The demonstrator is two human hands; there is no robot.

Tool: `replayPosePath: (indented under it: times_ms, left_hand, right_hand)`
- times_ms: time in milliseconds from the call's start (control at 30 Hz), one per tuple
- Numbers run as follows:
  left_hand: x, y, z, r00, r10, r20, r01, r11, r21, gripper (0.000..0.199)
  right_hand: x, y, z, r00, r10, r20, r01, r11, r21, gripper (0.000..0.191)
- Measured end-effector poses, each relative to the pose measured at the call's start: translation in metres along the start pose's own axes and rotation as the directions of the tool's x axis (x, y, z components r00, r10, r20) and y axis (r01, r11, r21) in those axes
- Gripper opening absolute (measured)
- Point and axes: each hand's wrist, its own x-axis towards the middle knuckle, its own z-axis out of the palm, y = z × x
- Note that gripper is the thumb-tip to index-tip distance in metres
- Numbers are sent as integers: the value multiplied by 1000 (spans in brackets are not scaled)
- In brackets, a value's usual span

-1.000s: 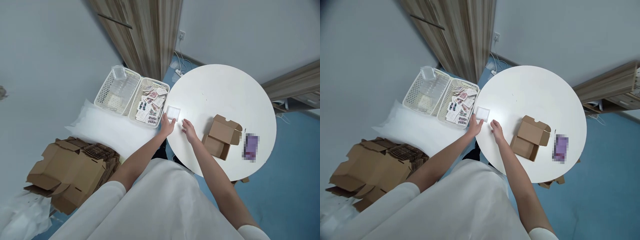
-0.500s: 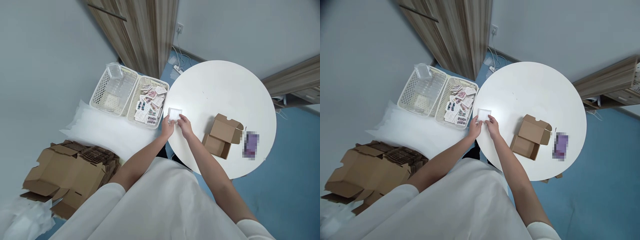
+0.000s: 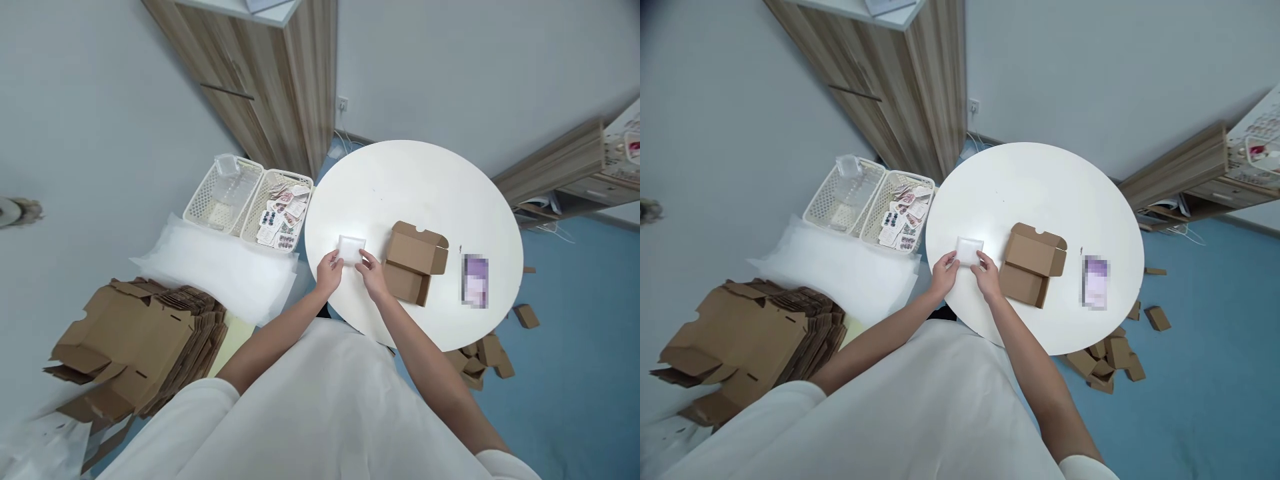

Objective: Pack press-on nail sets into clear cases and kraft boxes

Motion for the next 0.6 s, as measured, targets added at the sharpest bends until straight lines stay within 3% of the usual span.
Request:
replayPosePath:
  times_ms: [200, 367, 500, 600]
  left_hand:
    - [-29, 17, 53, 984, 114, 135, -115, 993, 3, 38]
    - [-45, 17, 94, 948, 127, 292, -145, 989, 41, 37]
    - [-51, 15, 110, 901, 68, 428, -147, 977, 156, 34]
    - [-51, 16, 112, 892, 25, 452, -163, 949, 270, 30]
  right_hand:
    - [-26, 8, -66, 989, -111, -97, 119, 989, 87, 51]
    - [-43, 29, -119, 985, -86, -147, 101, 990, 96, 53]
    - [-50, 43, -143, 993, -12, -121, 20, 998, 63, 54]
    - [-50, 49, -148, 994, 39, -98, -38, 999, 18, 55]
